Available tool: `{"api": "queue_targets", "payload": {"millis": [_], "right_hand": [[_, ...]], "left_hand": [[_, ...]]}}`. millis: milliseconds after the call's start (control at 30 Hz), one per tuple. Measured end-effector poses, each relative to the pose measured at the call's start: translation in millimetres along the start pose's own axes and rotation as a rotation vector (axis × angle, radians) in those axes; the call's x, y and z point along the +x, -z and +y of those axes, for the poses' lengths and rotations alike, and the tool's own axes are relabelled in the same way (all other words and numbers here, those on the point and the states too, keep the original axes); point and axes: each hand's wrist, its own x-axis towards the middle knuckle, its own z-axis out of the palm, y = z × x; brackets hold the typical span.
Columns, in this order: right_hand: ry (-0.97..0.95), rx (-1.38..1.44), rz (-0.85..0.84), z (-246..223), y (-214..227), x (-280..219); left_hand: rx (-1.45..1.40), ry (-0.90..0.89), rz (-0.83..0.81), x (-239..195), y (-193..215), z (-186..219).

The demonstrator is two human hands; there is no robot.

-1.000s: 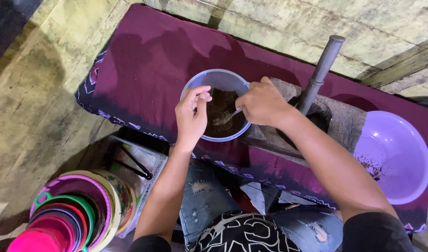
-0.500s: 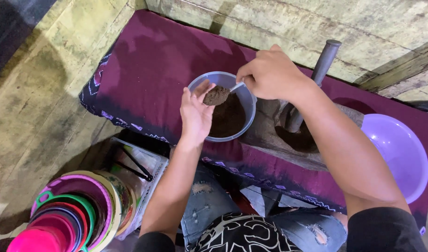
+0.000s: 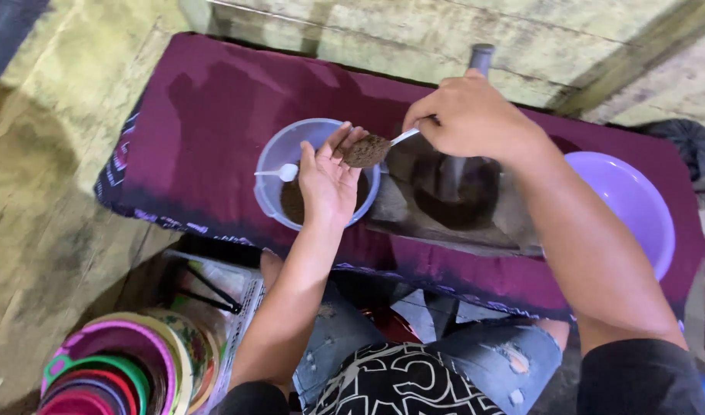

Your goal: The person grinds a dark brown substance in a stone mortar using a pestle. They repeatedly scoop the ground material from the mortar into a plastic container using a spoon, then return more material to the mortar to continue grinding.

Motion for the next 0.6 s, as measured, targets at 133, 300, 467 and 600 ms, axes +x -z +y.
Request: {"api": "queue_targets", "payload": {"millis": [133, 300, 467, 600], "right_hand": [[-0.039, -0.038, 0.119, 45.4, 1.9, -61.5], [-0.218, -0.162, 0.11, 88.8, -8.5, -135.9], [-0.265, -0.62, 0.381, 124.0, -150.5, -169.0], [-0.169, -0.699, 0.434, 79.4, -152.5, -174.6]], "left_hand": [[0.059, 0.09, -0.073, -3.2, -34.0, -46.2], [0.277, 0.144, -0.191, 3.4, -57.9, -112.9], [1.276, -0.3, -0.452, -5.9, -48.0, -128.2], [1.917, -0.893, -0.616, 15.0, -5.2, -128.3]]}}
